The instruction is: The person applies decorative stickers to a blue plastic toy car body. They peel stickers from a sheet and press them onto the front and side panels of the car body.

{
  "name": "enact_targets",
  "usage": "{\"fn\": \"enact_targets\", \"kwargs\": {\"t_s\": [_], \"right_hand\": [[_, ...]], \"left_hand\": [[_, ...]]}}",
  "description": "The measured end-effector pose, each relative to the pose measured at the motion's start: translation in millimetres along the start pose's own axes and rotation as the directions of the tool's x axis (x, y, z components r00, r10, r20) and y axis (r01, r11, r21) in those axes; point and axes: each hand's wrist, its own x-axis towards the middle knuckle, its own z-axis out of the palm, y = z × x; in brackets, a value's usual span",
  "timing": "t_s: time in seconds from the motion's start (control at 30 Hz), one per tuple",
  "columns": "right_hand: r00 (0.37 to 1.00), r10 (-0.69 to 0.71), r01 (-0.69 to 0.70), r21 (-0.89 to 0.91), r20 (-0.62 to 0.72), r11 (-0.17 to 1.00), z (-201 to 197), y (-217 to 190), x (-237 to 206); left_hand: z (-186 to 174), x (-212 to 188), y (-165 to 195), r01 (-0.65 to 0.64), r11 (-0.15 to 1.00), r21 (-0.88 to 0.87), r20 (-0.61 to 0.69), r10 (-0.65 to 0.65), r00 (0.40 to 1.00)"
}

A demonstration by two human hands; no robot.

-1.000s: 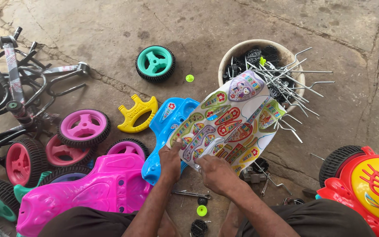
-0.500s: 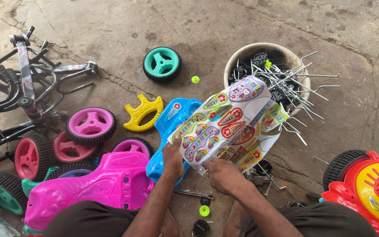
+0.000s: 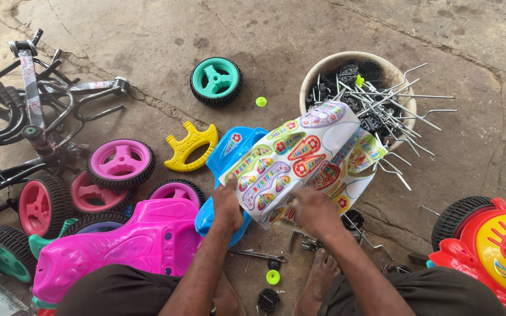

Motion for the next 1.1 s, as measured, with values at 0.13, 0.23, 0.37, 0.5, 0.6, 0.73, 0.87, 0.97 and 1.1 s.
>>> {"fn": "enact_targets", "kwargs": {"t_s": [0.13,0.23,0.37,0.5,0.6,0.73,0.87,0.97,1.1], "right_hand": [[0.968,0.242,-0.214,0.294,-0.064,0.932,-3.3,15.8,1.8],[0.919,0.377,-0.353,0.672,0.117,0.651,-2.5,22.4,1.5],[0.911,0.358,-0.377,0.765,0.204,0.522,1.6,22.3,2.6],[0.961,0.235,-0.231,0.894,0.148,0.384,5.2,14.6,7.4],[0.982,0.155,-0.158,0.932,0.112,0.327,4.9,7.1,12.6],[0.989,0.12,-0.118,0.93,0.081,0.349,-1.9,-0.8,18.7],[0.966,0.254,-0.16,0.865,0.039,0.476,-17.2,-3.1,21.5],[0.939,0.337,-0.103,0.871,-0.074,0.48,-33.7,-1.0,21.1],[0.908,0.373,0.056,0.936,-0.193,0.347,-59.4,5.1,17.3]], "left_hand": [[0.8,4.6,10.3,0.089,0.994,-0.07,0.061,-0.084,0.995],[5.1,6.0,16.5,0.179,0.974,-0.136,0.153,-0.158,0.976],[15.8,-2.6,20.9,0.233,0.957,-0.171,0.23,-0.191,0.954],[18.0,-14.6,26.4,0.181,0.963,-0.199,0.319,-0.111,0.941],[11.1,-22.2,19.5,0.05,0.984,-0.169,0.469,0.036,0.883],[7.8,-22.4,-7.1,-0.274,0.917,0.29,0.419,0.135,0.898],[7.0,-15.4,-21.5,-0.24,0.821,0.519,0.169,0.177,0.97],[5.8,-10.2,-16.6,-0.2,0.899,0.389,0.114,0.168,0.979],[5.0,-5.9,-14.2,-0.244,0.926,0.288,0.139,0.212,0.967]]}}
